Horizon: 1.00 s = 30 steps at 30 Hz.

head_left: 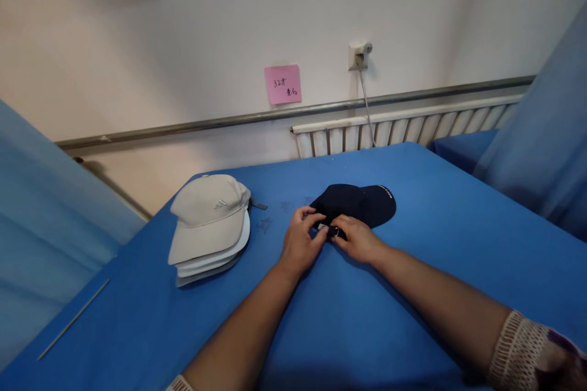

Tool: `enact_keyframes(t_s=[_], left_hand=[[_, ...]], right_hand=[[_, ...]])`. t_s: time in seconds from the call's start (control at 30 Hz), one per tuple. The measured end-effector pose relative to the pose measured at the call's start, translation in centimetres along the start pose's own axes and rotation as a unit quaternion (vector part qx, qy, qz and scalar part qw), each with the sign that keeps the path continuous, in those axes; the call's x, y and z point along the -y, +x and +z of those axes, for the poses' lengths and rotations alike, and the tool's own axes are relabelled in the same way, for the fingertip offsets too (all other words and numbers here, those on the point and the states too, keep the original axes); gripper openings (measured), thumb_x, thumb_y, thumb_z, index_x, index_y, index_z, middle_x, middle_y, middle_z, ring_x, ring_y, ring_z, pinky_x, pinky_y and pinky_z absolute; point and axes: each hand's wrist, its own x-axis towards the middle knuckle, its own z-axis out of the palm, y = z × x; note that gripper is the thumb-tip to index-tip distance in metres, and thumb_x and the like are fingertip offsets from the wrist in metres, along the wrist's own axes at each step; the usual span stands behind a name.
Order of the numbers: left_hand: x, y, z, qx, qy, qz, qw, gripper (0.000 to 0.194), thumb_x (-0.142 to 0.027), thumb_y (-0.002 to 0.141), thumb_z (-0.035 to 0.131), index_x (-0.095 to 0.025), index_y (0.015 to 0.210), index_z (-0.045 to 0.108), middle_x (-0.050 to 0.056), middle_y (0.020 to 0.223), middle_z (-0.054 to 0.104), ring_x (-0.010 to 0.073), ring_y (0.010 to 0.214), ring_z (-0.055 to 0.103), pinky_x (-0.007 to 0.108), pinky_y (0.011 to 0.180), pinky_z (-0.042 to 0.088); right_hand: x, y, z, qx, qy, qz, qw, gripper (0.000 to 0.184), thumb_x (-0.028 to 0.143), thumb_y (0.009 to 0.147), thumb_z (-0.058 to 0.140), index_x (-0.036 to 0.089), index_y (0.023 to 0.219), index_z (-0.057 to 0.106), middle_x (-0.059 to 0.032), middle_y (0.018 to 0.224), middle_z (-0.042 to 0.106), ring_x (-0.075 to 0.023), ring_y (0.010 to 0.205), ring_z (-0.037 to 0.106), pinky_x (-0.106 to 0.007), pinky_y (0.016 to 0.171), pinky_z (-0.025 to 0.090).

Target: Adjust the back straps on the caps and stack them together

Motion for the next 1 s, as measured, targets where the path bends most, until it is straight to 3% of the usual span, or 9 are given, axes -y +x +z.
enact_keyframes(t_s=[0.07, 0.13, 0.3, 0.4, 0.53, 0.63, 0.73, 0.87, 1.0], left_hand=[[-0.3, -0.2, 0.1, 0.055, 0.049, 0.086, 0.994, 0.028, -0.020, 0.079, 0.065, -0.023, 0.106, 0.066, 0.007, 0.123, 0.054, 0.0249, 0.116, 0.050, 0.044, 0.100, 0.042], [-0.6, -0.3, 0.2, 0.102, 0.074, 0.116, 0.985, 0.025, -0.017, 0.080, 0.063, -0.021, 0.105, 0.064, 0.008, 0.122, 0.055, 0.0246, 0.116, 0.050, 0.044, 0.100, 0.042], [-1.1, -0.2, -0.2, 0.114, 0.077, 0.115, 0.984, 0.008, -0.015, 0.085, 0.056, -0.019, 0.090, 0.059, 0.006, 0.112, 0.059, 0.0212, 0.105, 0.054, 0.039, 0.093, 0.044], [-1.2, -0.2, -0.5, 0.113, 0.023, 0.105, 0.988, 0.006, -0.014, 0.086, 0.053, -0.019, 0.085, 0.056, 0.006, 0.107, 0.061, 0.0199, 0.102, 0.055, 0.037, 0.091, 0.044], [-0.5, -0.1, -0.1, 0.058, -0.168, 0.002, 0.984, 0.007, -0.019, 0.083, 0.056, -0.018, 0.079, 0.051, 0.006, 0.107, 0.063, 0.0184, 0.101, 0.058, 0.035, 0.090, 0.044], [0.1, 0.2, 0.3, -0.013, -0.314, -0.118, 0.942, 0.014, -0.027, 0.082, 0.059, -0.018, 0.079, 0.049, 0.007, 0.105, 0.064, 0.0171, 0.094, 0.061, 0.034, 0.087, 0.046], [0.1, 0.5, 0.0, -0.013, -0.377, -0.168, 0.911, 0.020, -0.032, 0.081, 0.063, -0.017, 0.091, 0.053, 0.008, 0.105, 0.065, 0.0169, 0.093, 0.063, 0.034, 0.087, 0.046], [0.0, 0.4, -0.6, 0.064, -0.298, -0.118, 0.945, 0.036, -0.024, 0.071, 0.072, -0.018, 0.104, 0.060, 0.008, 0.103, 0.066, 0.0194, 0.099, 0.061, 0.034, 0.092, 0.045], [0.1, 0.3, -0.6, 0.069, -0.152, -0.052, 0.985, 0.019, -0.022, 0.076, 0.066, -0.019, 0.094, 0.064, 0.005, 0.096, 0.067, 0.0192, 0.094, 0.061, 0.034, 0.090, 0.045]], right_hand=[[0.1, 0.0, 0.0, 0.008, -0.019, 0.007, 1.000, 0.015, 0.016, 0.082, 0.058, 0.019, 0.097, 0.060, -0.0059, 0.094, 0.062, -0.0197, 0.091, 0.058, -0.033, 0.082, 0.044], [0.1, -0.1, 0.1, 0.017, -0.028, 0.008, 0.999, 0.018, 0.014, 0.080, 0.059, 0.019, 0.098, 0.058, -0.0059, 0.095, 0.061, -0.0198, 0.091, 0.058, -0.033, 0.082, 0.044], [0.1, -0.3, -0.1, 0.007, 0.013, 0.010, 1.000, 0.017, 0.018, 0.082, 0.060, 0.020, 0.099, 0.058, -0.0039, 0.093, 0.062, -0.0183, 0.087, 0.058, -0.032, 0.079, 0.044], [0.1, -0.4, -0.2, -0.002, 0.043, 0.014, 0.999, 0.016, 0.019, 0.082, 0.060, 0.021, 0.098, 0.060, -0.0022, 0.089, 0.063, -0.0171, 0.081, 0.059, -0.030, 0.074, 0.045], [0.0, -0.4, -0.1, -0.010, 0.084, -0.006, 0.996, 0.026, 0.025, 0.084, 0.062, 0.024, 0.110, 0.061, -0.0035, 0.101, 0.067, -0.0184, 0.092, 0.062, -0.032, 0.081, 0.047], [-0.1, -0.4, 0.0, -0.021, 0.113, -0.012, 0.993, 0.030, 0.028, 0.085, 0.063, 0.026, 0.114, 0.062, -0.0036, 0.108, 0.068, -0.0187, 0.097, 0.063, -0.033, 0.087, 0.048], [0.0, -0.4, 0.0, -0.041, 0.135, -0.014, 0.990, 0.026, 0.028, 0.086, 0.061, 0.026, 0.112, 0.064, -0.0033, 0.106, 0.069, -0.0181, 0.096, 0.064, -0.033, 0.087, 0.048], [0.1, -0.4, -0.2, -0.093, 0.148, -0.011, 0.985, 0.023, 0.026, 0.085, 0.060, 0.024, 0.108, 0.065, -0.0045, 0.101, 0.068, -0.0187, 0.093, 0.064, -0.033, 0.084, 0.050], [0.3, -0.4, -0.4, -0.121, 0.137, -0.019, 0.983, 0.020, 0.023, 0.084, 0.061, 0.023, 0.103, 0.065, -0.0047, 0.096, 0.066, -0.0187, 0.089, 0.063, -0.033, 0.081, 0.050]])
